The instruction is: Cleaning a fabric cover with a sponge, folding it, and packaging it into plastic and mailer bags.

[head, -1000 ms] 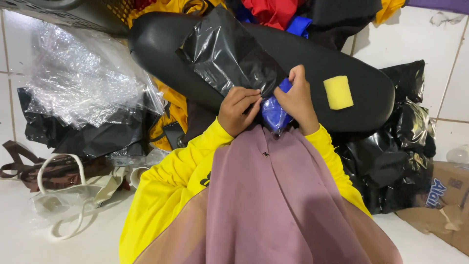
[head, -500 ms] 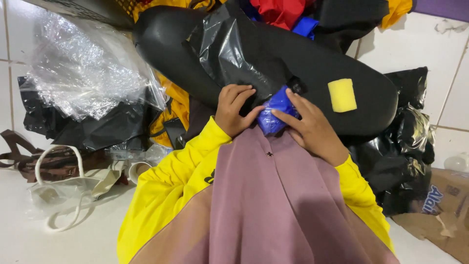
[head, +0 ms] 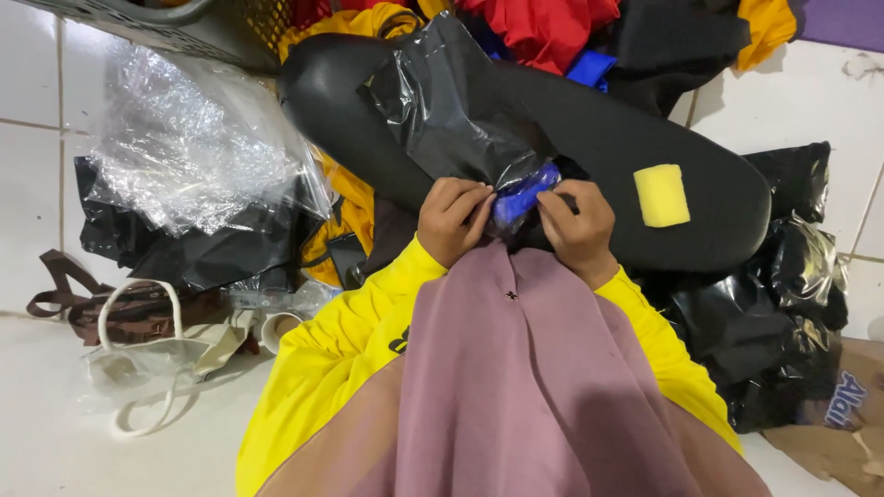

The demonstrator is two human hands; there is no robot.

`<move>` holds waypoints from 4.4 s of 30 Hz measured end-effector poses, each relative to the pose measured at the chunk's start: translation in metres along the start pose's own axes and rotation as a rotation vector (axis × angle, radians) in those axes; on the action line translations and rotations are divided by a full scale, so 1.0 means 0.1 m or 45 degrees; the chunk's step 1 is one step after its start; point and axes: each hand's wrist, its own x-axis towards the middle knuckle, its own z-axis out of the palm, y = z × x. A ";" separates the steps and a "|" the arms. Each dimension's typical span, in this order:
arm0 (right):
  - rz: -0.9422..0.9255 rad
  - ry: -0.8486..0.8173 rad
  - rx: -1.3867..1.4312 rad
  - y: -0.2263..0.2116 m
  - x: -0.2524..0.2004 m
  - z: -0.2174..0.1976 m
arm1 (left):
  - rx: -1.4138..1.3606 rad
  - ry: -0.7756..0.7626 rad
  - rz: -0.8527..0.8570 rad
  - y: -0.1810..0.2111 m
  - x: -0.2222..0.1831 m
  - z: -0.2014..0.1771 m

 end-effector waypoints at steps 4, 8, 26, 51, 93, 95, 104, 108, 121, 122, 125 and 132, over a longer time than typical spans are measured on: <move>-0.012 -0.217 0.212 -0.09 0.08 0.04 | 0.000 0.003 0.008 -0.01 -0.08 0.05; -0.065 -0.410 0.279 -0.04 0.07 0.31 | 0.024 0.008 0.069 -0.04 -0.14 0.11; 0.294 -0.254 0.237 0.16 0.83 -0.29 | 0.361 -0.327 0.445 -0.25 -0.15 -0.34; 0.097 -0.092 0.625 -0.42 0.32 -0.36 | -0.034 0.022 0.547 -0.06 -0.08 -0.36; 0.374 -0.009 0.215 -0.58 0.80 -0.17 | 0.673 -0.889 0.033 -0.11 0.05 0.06; 0.298 -0.159 0.242 -0.64 0.78 -0.04 | 0.638 -0.900 0.028 -0.22 -0.05 0.11; 0.241 -0.522 0.420 -0.63 0.63 0.40 | 0.578 -0.934 0.044 -0.40 -0.18 0.22; 0.283 -0.585 0.691 -0.48 0.57 0.41 | 0.567 -0.850 0.040 -0.33 -0.10 0.22; 0.376 -0.670 0.739 -0.31 0.47 0.50 | 0.571 -0.751 0.027 -0.31 -0.12 0.29; 0.389 -0.679 0.732 -0.33 0.47 0.50 | 0.585 -0.756 0.026 -0.30 -0.13 0.29; 0.386 -0.702 0.705 -0.29 0.51 0.52 | 0.598 -0.745 0.026 -0.32 -0.09 0.31; 0.404 -0.766 0.666 -0.24 0.51 0.58 | 0.586 -0.762 -0.024 -0.31 -0.08 0.30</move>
